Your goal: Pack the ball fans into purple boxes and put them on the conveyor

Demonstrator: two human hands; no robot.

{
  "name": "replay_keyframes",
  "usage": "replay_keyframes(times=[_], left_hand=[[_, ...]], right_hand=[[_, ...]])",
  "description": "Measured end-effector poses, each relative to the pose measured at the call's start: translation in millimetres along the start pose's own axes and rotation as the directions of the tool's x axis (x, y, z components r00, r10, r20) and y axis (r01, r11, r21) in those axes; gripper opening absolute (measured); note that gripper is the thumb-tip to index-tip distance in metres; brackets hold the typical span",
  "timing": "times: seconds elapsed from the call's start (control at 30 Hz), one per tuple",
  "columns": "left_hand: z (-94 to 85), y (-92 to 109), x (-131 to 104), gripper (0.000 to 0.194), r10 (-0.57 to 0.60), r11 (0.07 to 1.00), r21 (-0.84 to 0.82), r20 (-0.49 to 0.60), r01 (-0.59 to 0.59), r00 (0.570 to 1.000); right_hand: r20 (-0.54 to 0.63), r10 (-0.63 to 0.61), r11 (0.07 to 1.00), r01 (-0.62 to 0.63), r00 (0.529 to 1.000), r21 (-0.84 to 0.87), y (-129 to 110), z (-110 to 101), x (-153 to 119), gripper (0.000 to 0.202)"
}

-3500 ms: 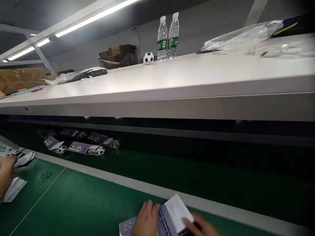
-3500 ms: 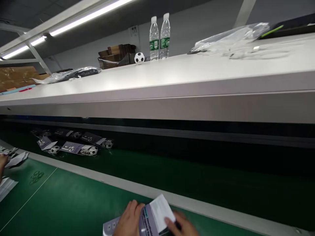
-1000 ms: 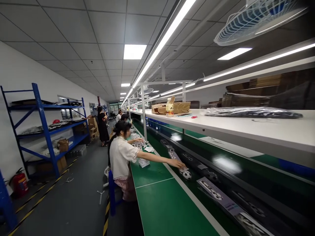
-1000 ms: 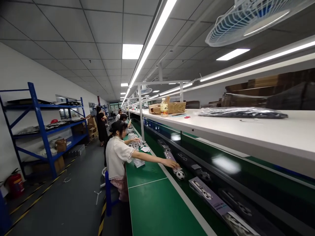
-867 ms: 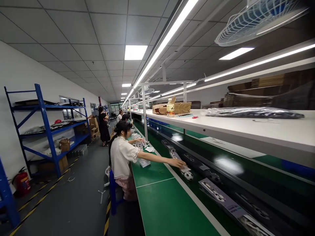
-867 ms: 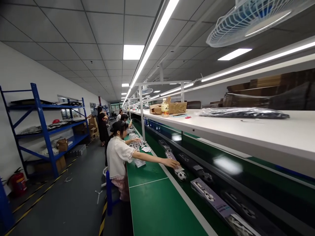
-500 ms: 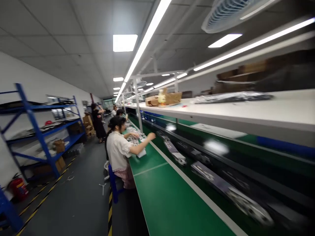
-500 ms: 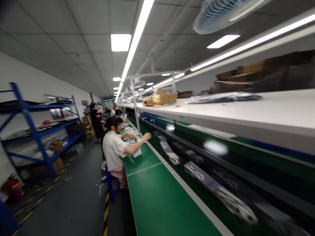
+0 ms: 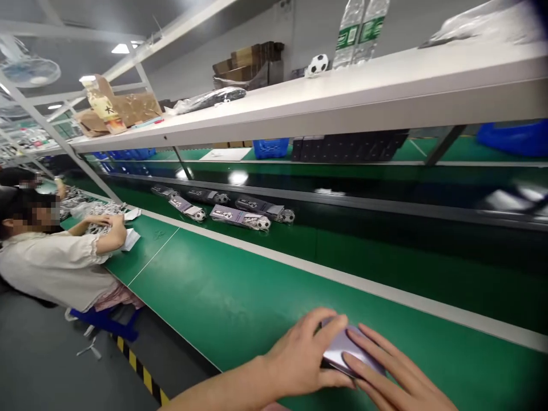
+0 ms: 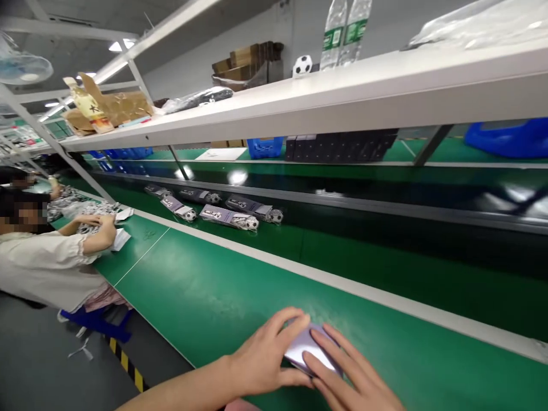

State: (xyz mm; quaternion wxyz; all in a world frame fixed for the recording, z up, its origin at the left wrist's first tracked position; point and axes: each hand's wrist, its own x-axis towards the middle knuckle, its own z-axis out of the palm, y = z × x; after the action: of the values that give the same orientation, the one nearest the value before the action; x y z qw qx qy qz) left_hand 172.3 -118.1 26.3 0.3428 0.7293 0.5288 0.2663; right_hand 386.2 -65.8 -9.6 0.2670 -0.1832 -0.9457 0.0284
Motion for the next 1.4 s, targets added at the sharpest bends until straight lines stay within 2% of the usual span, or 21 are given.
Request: replay_keyframes(times=[0.1,0.3,0.4,0.47,0.63,0.83,1.03,1.2,1.4], left_hand=[[-1.7,-3,8,0.097,-0.109,0.992,-0.056,0.046,0.111,0.993],[-11.7,-7,12,0.095,-0.038,0.998,-0.046,0.104,0.043,0.994],[-11.4,-9,11,0.093,-0.022,0.999,-0.032,0.104,0.025,0.994],[-9.7,-8,10,0.091,-0.008,1.000,-0.026,0.090,0.010,0.996],[-6.2,-6,11,0.092,0.009,1.000,-0.012,0.067,-0.008,0.998],[-3.0,-12,12,0.096,0.002,0.998,0.054,0.081,-0.007,0.997],[-2.8,-12,9,0.093,0.028,0.997,0.074,0.071,-0.033,0.997],[-2.7,-6,3,0.084,0.059,0.986,0.148,0.117,-0.076,0.991],[2.0,-1,-3,0.075,0.002,0.991,0.129,0.124,-0.018,0.992]], right_hand=[[0.057,0.015,0.996,-0.010,0.998,-0.086,0,-7,13,0.048],[0.163,-0.072,0.991,0.089,0.984,-0.097,9,-19,13,0.056],[0.177,-0.062,0.994,0.076,0.982,-0.076,10,-20,13,0.054],[0.170,-0.033,0.997,0.045,0.985,-0.067,7,-18,14,0.050],[0.093,0.133,0.991,-0.135,0.987,0.008,-5,-16,17,0.040],[0.118,-0.003,0.999,0.009,0.993,-0.044,1,-18,14,0.050],[0.137,-0.050,0.993,0.063,0.989,-0.096,1,-20,14,0.048],[0.181,-0.082,0.981,0.111,0.980,-0.158,-4,-21,8,0.052],[0.045,-0.078,0.992,0.082,0.996,-0.096,-13,-4,-2,0.060]])
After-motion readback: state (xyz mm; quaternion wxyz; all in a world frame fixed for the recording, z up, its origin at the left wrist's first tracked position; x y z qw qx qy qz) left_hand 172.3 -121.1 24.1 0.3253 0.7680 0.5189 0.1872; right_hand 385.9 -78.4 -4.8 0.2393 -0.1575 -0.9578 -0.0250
